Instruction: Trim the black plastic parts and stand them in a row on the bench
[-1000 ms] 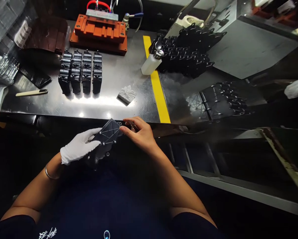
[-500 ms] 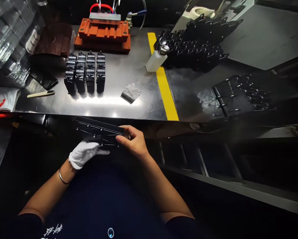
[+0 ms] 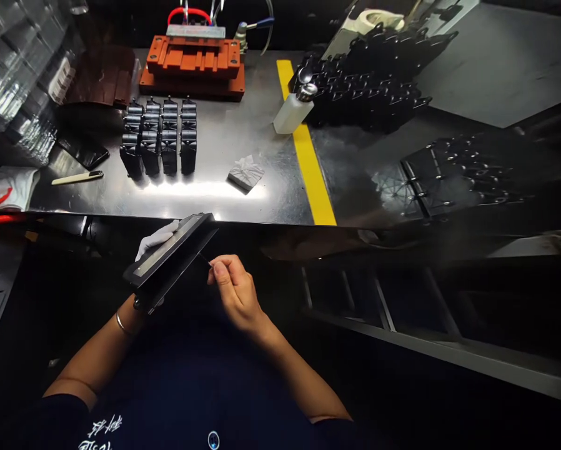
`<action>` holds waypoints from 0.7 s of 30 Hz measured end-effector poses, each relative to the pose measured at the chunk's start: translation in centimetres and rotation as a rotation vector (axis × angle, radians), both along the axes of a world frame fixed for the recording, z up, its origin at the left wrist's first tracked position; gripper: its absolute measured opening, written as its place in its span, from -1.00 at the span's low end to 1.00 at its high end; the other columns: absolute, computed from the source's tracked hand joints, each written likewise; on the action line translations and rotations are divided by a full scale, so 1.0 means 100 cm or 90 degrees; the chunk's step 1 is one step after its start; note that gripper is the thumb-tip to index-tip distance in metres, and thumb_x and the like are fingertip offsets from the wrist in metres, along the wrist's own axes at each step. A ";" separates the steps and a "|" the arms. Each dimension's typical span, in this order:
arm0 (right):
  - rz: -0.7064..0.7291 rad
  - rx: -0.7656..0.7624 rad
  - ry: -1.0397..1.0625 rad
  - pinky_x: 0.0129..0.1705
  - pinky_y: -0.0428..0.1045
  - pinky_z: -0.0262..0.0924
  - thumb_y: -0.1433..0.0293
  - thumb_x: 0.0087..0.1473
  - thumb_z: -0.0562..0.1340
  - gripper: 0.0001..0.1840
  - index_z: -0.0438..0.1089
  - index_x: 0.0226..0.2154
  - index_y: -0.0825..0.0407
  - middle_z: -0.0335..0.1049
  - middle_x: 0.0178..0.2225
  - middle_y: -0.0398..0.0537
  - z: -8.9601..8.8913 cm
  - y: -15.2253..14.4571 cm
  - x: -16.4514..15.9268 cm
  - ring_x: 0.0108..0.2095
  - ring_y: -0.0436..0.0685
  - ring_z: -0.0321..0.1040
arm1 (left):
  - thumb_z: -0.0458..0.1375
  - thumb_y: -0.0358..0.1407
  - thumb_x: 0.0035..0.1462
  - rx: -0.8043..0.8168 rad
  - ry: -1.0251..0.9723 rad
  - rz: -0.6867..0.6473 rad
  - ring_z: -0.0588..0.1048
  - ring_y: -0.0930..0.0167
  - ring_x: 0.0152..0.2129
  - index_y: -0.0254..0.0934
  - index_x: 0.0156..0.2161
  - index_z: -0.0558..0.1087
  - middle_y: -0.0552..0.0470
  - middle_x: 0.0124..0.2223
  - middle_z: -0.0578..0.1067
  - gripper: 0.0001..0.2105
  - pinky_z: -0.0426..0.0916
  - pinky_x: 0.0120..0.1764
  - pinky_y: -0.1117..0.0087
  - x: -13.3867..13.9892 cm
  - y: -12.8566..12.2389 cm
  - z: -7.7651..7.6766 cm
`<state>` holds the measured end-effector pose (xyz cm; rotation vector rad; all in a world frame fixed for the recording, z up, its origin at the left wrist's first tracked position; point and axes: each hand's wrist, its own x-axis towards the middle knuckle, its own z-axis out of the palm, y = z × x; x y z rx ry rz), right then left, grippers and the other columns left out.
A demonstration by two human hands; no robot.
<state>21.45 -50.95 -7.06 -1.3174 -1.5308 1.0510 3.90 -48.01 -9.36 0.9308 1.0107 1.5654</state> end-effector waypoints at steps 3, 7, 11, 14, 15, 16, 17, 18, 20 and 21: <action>0.061 0.077 0.069 -0.37 -0.05 0.27 0.28 0.19 0.15 -0.85 0.37 -0.31 -0.01 0.39 -0.42 -0.10 0.005 -0.004 -0.013 -0.42 0.03 0.35 | 0.31 -0.04 -0.07 0.041 0.043 -0.026 0.31 0.13 0.15 -0.16 -0.15 0.51 -0.06 0.07 0.47 -0.63 0.18 0.18 0.03 0.002 -0.003 0.001; 0.014 0.122 0.089 -0.39 -0.03 0.28 0.32 0.14 0.21 -0.90 0.43 -0.33 -0.02 0.40 -0.43 -0.09 0.003 -0.001 -0.018 -0.44 0.03 0.35 | 0.27 -0.08 0.00 0.087 0.045 0.008 0.34 0.13 0.13 -0.14 -0.11 0.50 -0.03 0.07 0.47 -0.66 0.17 0.19 0.01 0.004 -0.006 0.002; -0.066 0.116 0.069 -0.37 -0.03 0.28 0.35 0.12 0.23 -0.91 0.45 -0.36 -0.02 0.45 -0.42 -0.09 0.001 0.007 -0.013 -0.44 0.03 0.36 | 0.27 -0.11 0.01 0.140 0.101 0.022 0.37 0.15 0.09 -0.13 -0.13 0.51 0.01 0.05 0.49 -0.70 0.17 0.19 0.04 0.004 -0.007 0.009; -0.086 0.114 0.065 -0.36 -0.02 0.29 0.34 0.11 0.24 -0.91 0.46 -0.37 -0.02 0.47 -0.41 -0.08 0.001 0.008 -0.012 -0.44 0.03 0.37 | 0.32 -0.14 -0.03 0.154 0.137 0.035 0.39 0.18 0.08 -0.13 -0.13 0.51 0.02 0.04 0.50 -0.68 0.17 0.19 0.06 0.003 -0.009 0.016; -0.092 0.112 0.066 -0.35 -0.02 0.29 0.33 0.10 0.24 -0.91 0.47 -0.37 -0.02 0.47 -0.41 -0.08 0.001 0.007 -0.012 -0.44 0.04 0.37 | 0.32 -0.14 -0.04 0.146 0.137 0.043 0.40 0.18 0.08 -0.13 -0.14 0.51 0.02 0.03 0.50 -0.68 0.18 0.19 0.06 0.003 -0.009 0.018; -0.097 0.110 0.070 -0.35 -0.02 0.29 0.32 0.11 0.24 -0.89 0.47 -0.38 -0.03 0.47 -0.41 -0.08 0.000 0.007 -0.013 -0.44 0.04 0.37 | 0.33 -0.14 -0.04 0.132 0.135 0.052 0.41 0.19 0.07 -0.13 -0.16 0.52 0.02 0.01 0.51 -0.69 0.19 0.19 0.06 0.003 -0.010 0.020; -0.102 0.106 0.078 -0.36 -0.01 0.29 0.31 0.11 0.24 -0.88 0.48 -0.38 -0.03 0.47 -0.41 -0.07 -0.002 0.006 -0.015 -0.43 0.05 0.38 | 0.33 -0.14 -0.05 0.114 0.134 0.057 0.41 0.18 0.06 -0.14 -0.18 0.52 0.02 0.00 0.52 -0.70 0.19 0.18 0.06 0.004 -0.011 0.022; -0.103 0.101 0.086 -0.36 -0.01 0.29 0.29 0.11 0.24 -0.87 0.48 -0.38 -0.03 0.47 -0.41 -0.07 -0.004 0.006 -0.016 -0.42 0.06 0.38 | 0.33 -0.13 -0.05 0.098 0.133 0.058 0.42 0.17 0.05 -0.15 -0.19 0.52 0.01 -0.01 0.52 -0.71 0.20 0.18 0.06 0.005 -0.011 0.023; -0.123 0.085 0.099 -0.36 0.00 0.29 0.25 0.11 0.23 -0.84 0.48 -0.37 -0.03 0.47 -0.42 -0.07 -0.009 0.008 -0.017 -0.42 0.07 0.38 | 0.33 -0.11 -0.06 0.087 0.124 0.049 0.42 0.16 0.06 -0.16 -0.21 0.52 0.00 -0.02 0.53 -0.70 0.21 0.18 0.06 0.006 -0.013 0.023; -0.146 0.074 0.104 -0.37 0.00 0.28 0.23 0.10 0.23 -0.82 0.47 -0.38 -0.03 0.45 -0.44 -0.07 -0.012 0.010 -0.017 -0.42 0.07 0.37 | 0.32 -0.11 -0.05 0.093 0.115 0.039 0.42 0.16 0.06 -0.15 -0.20 0.53 0.01 -0.01 0.53 -0.71 0.21 0.18 0.06 0.007 -0.014 0.023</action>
